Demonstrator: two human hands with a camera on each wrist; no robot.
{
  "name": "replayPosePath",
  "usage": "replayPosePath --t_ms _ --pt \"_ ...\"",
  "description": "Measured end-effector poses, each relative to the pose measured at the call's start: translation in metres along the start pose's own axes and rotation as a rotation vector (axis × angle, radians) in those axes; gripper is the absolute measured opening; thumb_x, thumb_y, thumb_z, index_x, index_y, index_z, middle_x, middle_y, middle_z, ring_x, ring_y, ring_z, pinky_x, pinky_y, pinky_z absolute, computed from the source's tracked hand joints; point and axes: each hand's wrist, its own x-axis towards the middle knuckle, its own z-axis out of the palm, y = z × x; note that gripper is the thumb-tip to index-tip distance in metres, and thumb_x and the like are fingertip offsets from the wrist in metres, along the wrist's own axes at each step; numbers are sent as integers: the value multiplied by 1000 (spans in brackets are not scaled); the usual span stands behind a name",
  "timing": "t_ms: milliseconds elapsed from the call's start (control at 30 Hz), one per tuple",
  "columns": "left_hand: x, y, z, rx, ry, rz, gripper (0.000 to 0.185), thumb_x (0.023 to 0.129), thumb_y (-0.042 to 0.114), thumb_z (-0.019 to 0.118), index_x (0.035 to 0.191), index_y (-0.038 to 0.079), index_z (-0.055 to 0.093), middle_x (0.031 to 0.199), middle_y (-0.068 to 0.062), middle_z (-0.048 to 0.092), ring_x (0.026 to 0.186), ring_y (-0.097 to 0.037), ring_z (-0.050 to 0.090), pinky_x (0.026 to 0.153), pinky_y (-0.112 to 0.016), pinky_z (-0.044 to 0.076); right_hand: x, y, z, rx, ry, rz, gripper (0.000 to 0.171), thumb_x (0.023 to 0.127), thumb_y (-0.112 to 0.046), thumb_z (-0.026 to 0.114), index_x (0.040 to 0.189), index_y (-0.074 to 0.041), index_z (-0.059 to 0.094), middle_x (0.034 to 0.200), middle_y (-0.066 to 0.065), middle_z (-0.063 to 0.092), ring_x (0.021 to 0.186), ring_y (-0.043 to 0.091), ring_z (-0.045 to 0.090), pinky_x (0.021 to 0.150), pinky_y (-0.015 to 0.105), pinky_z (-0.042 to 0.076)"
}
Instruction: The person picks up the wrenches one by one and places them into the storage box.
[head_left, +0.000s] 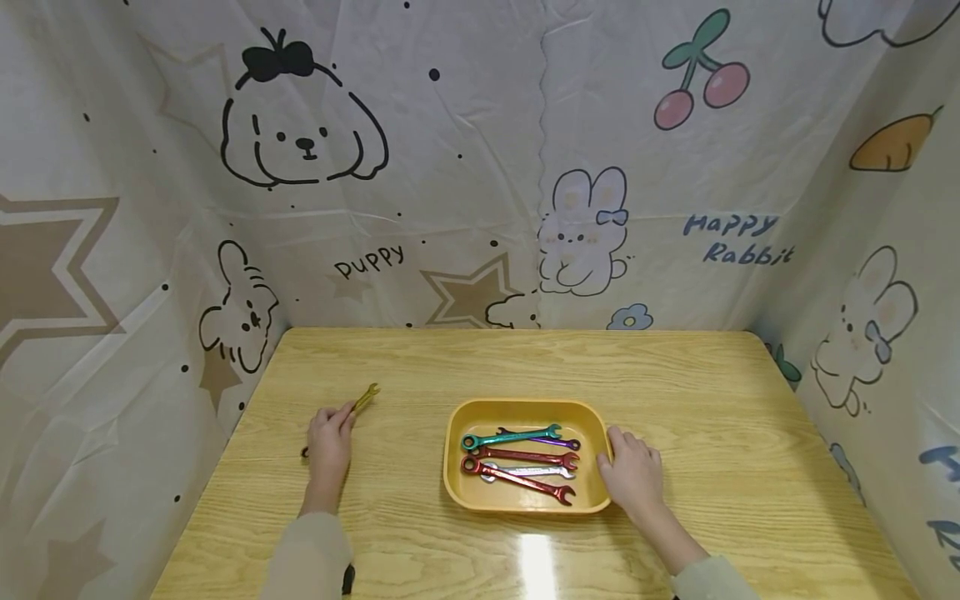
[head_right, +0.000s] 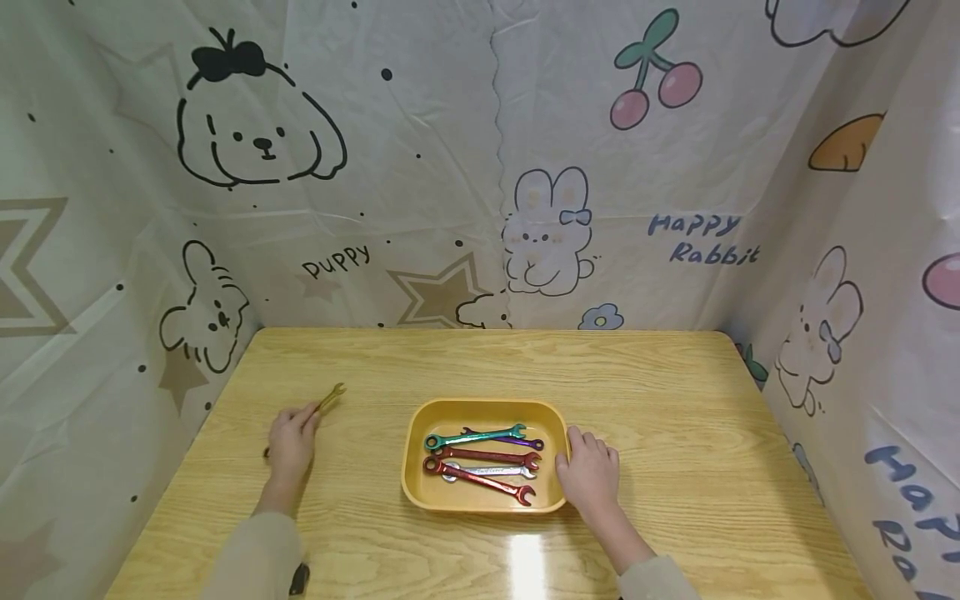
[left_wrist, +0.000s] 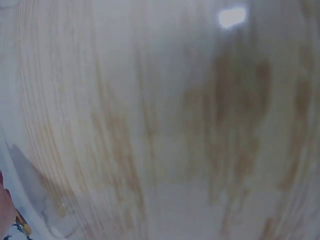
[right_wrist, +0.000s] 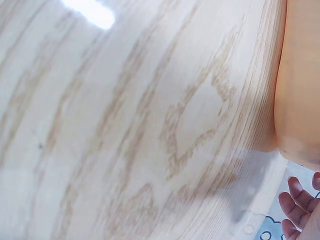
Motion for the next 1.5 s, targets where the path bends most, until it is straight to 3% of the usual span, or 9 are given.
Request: replayPosePath --t_ms 200,467,833,1100,1500 --pt "1 9 4 -25 26 36 24 84 7 63 108 6 68 90 -19 54 86 -36 49 75 -47 36 -1 1 0 4 2 0 33 85 -21 54 113 -4 52 103 18 59 97 37 52 86 53 32" --pt "1 21 8 -40 76 137 23 79 0 67 103 4 69 85 -20 54 80 -38 50 70 -47 39 -1 1 0 6 9 -7 32 85 -21 54 112 -3 52 102 18 59 95 37 53 85 53 32" --pt "-4 47 10 -40 3 225 26 80 1 65 106 4 68 89 -17 54 80 -32 51 69 -44 40 0 1 1 9 7 -8 30 84 -21 54 109 -4 52 98 17 59 94 37 53 85 53 32" --pt "-7 65 14 -57 -7 299 26 79 2 67 105 5 68 86 -14 54 76 -27 50 66 -40 40 0 1 0 15 8 -9 31 84 -21 54 110 -3 52 100 18 59 94 37 53 85 53 32" --pt "-12 92 19 -80 -49 339 27 79 3 68 105 7 69 85 -10 53 76 -23 49 65 -36 41 -1 0 0 24 10 -11 31 85 -20 54 110 -3 52 100 18 59 94 37 53 85 53 32"
